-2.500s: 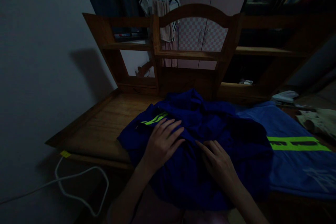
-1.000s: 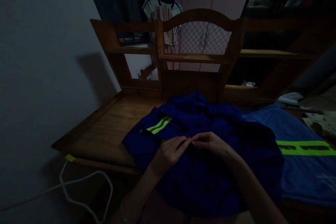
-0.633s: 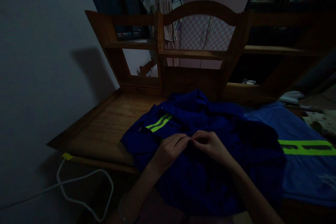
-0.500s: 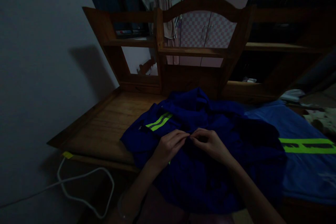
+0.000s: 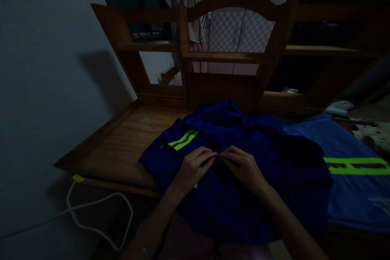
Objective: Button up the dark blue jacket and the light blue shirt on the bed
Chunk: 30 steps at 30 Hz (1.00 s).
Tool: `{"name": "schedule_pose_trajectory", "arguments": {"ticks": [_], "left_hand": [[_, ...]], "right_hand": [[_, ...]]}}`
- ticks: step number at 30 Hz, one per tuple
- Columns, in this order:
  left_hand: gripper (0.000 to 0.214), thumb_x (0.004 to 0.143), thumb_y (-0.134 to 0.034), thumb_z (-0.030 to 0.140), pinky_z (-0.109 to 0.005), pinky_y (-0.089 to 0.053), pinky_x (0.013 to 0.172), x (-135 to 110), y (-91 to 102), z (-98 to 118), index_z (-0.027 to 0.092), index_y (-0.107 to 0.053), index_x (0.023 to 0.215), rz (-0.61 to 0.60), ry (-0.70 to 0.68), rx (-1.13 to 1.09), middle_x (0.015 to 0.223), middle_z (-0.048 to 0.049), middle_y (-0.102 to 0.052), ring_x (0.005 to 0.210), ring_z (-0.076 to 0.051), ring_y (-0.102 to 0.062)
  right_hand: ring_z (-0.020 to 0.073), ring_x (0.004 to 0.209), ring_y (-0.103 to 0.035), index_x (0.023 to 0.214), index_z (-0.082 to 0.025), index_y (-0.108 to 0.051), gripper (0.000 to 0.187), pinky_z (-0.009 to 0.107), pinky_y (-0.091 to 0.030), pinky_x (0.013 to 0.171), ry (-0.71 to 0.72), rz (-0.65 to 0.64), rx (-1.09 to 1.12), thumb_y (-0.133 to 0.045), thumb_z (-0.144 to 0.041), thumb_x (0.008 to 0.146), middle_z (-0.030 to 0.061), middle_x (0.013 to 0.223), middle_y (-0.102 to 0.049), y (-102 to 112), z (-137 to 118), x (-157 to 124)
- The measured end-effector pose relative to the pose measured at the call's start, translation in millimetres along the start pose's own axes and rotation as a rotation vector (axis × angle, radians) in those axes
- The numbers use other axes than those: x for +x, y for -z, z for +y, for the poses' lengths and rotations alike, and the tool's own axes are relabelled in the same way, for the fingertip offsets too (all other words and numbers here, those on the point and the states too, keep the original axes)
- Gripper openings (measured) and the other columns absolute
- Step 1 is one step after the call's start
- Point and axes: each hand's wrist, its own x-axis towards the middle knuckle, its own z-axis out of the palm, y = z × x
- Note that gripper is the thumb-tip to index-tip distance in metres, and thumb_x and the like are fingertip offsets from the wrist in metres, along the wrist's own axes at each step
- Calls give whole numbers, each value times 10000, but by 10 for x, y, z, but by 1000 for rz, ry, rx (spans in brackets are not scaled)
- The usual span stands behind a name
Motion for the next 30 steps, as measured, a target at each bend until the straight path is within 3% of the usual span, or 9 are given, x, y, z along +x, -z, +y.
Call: {"name": "schedule_pose_trajectory", "arguments": {"ticks": [3, 9, 14, 18, 26, 30], "left_hand": [[288, 898, -519, 151, -320, -513, 876, -26, 0, -8, 208, -598, 1170, -1, -60, 125, 1029, -50, -650, 973, -150, -604], [327, 893, -510, 114, -334, -515, 914, -63, 37, 50, 184, -556, 1209, -18, -172, 219, 1119, -73, -652, 1035, -166, -608], [365, 878, -524, 84, -320, -506, 952, -83, 49, 94, 162, -529, 1235, -20, -209, 220, 1168, -78, -643, 1096, -158, -589], [366, 877, -525, 83, -310, -505, 958, -80, 47, 114, 168, -531, 1233, -12, -214, 241, 1164, -69, -648, 1097, -149, -590], [357, 875, -527, 89, -318, -507, 953, -84, 35, 119, 145, -535, 1228, -45, -249, 251, 1155, -97, -650, 1085, -160, -594], [360, 883, -517, 98, -331, -508, 952, -75, 41, 137, 154, -525, 1239, -58, -257, 236, 1159, -96, -648, 1093, -167, -590]], "right_hand": [[199, 923, -621, 1061, -275, -694, 202, 323, -488, 833, -10, 54, -1, -557, -282, 912, 41, 1017, -668, -6, -10, -14], [211, 1029, -612, 1095, -259, -679, 259, 318, -466, 918, -284, 48, 258, -598, -383, 883, 22, 1081, -675, 37, -100, 51], [193, 962, -607, 910, -208, -708, 187, 300, -454, 887, -202, 39, 291, -626, -370, 863, 46, 989, -659, 45, -89, 84], [183, 939, -592, 881, -197, -692, 178, 293, -446, 867, -209, 47, 324, -667, -365, 829, 49, 964, -627, 48, -55, 71], [171, 961, -543, 835, -171, -654, 234, 273, -403, 882, -407, -129, 628, -670, -403, 804, 33, 1001, -573, 53, 0, 67], [131, 792, -516, 863, -162, -647, 289, 235, -398, 714, -552, -210, 731, -703, -429, 765, 20, 922, -573, 79, -7, 75]]}}
